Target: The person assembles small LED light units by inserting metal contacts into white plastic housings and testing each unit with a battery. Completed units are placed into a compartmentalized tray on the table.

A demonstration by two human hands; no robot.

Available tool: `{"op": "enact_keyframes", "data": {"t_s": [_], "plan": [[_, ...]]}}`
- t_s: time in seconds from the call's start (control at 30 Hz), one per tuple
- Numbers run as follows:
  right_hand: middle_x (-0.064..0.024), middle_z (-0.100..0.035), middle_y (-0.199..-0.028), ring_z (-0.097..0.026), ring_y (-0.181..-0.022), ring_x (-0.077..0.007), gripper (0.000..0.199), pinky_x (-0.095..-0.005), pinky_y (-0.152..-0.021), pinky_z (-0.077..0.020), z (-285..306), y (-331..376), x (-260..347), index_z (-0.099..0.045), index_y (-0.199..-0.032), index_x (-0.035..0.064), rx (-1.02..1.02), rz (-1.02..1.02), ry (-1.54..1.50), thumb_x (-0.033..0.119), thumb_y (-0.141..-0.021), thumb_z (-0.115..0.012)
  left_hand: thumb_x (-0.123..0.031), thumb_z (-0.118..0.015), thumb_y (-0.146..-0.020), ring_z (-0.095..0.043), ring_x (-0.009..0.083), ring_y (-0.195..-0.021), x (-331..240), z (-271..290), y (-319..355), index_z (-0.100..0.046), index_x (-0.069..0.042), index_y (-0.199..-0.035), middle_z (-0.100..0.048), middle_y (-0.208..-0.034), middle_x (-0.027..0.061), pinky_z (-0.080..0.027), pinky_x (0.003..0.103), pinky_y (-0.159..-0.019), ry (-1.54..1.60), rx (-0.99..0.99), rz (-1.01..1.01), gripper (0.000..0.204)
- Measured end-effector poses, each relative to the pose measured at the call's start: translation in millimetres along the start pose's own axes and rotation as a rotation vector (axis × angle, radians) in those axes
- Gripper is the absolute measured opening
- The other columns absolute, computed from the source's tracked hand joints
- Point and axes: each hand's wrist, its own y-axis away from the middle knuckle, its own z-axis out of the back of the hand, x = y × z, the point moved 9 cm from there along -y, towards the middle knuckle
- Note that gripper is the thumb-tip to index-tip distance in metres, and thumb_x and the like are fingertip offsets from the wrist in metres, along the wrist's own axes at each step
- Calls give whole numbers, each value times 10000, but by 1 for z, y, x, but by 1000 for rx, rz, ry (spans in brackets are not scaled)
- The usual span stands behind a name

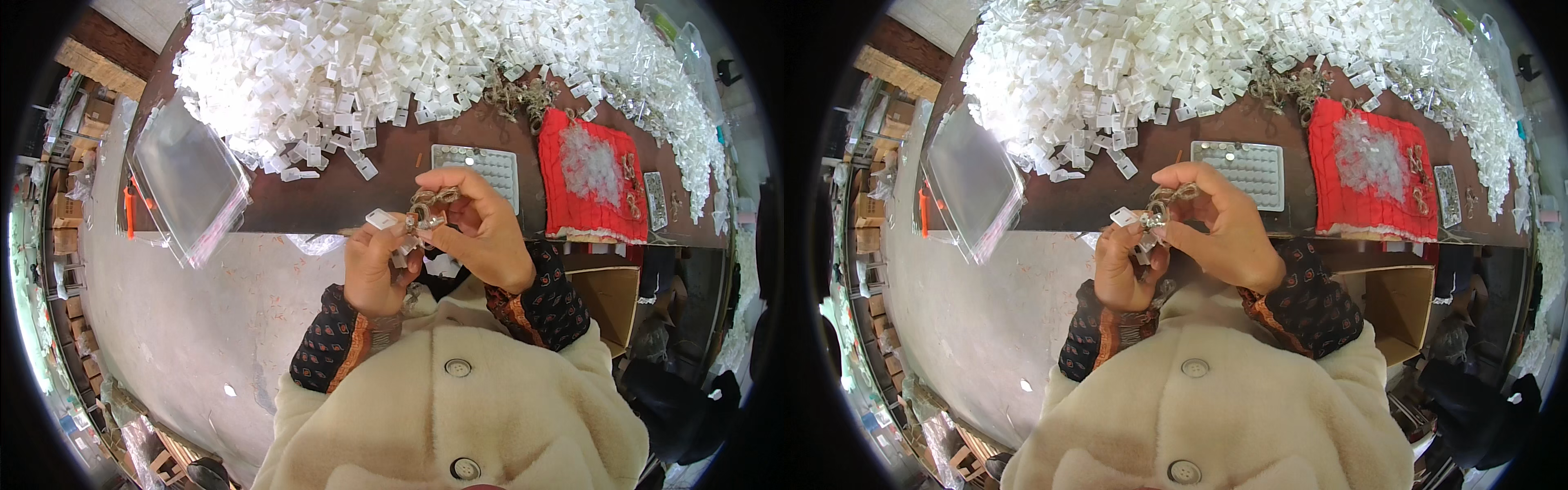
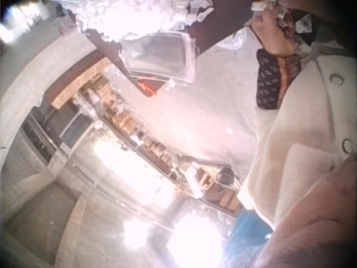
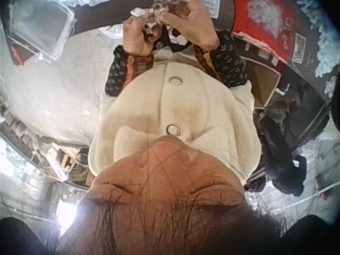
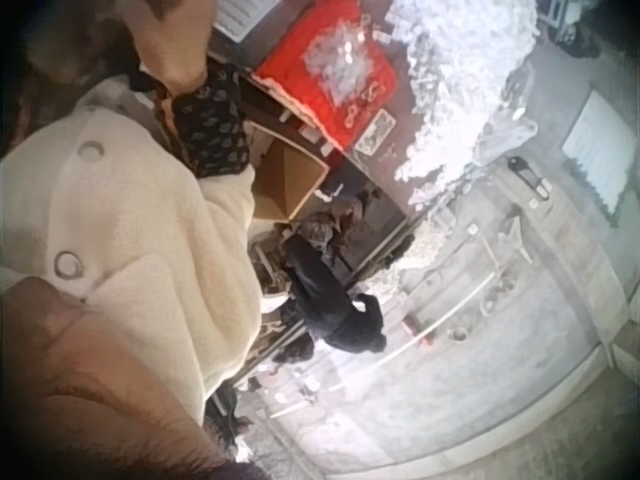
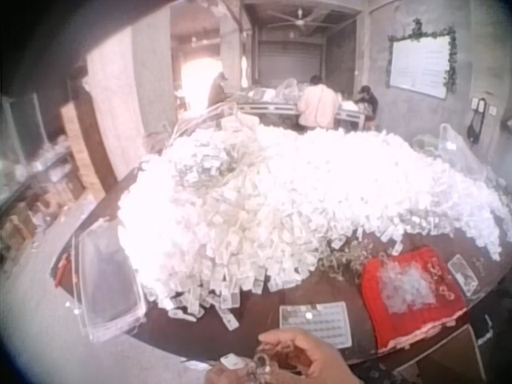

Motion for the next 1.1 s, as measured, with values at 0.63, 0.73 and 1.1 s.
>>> {"op": "enact_keyframes", "data": {"t_s": [0.63, 0.73, 1.1], "plan": [[-82, -570, -1039, -607, -898, -128, 203, -264, -765, -529, -4, 8, 19, -614, -1040, -16, -23, 288, 206, -70, -845, -624, -241, -612, -881, -538, 117, -508, 1, 6, 2, -619, 7, -933, -627, -745, 76, -348, 220, -385, 34, 15, -70, 252], [-84, -582, -1014, -615, -877, -131, 192, -265, -761, -531, -3, 6, 16, -612, -1023, -16, -1, 250, 162, -74, -840, -625, -277, -622, -881, -543, 121, -514, 4, 6, 2, -606, 7, -943, -629, -749, 80, -352, 220, -387, 36, 41, -49, 291], [-96, -622, -979, -628, -846, -140, 212, -250, -727, -522, -5, 8, 37, -630, -989, 7, -36, 381, 485, -103, -808, -643, -260, -600, -899, -527, 131, -495, 3, 7, 1, -596, 26, -952, -620, -750, 99, -332, 223, -370, -23, 82, -76, 291]]}}
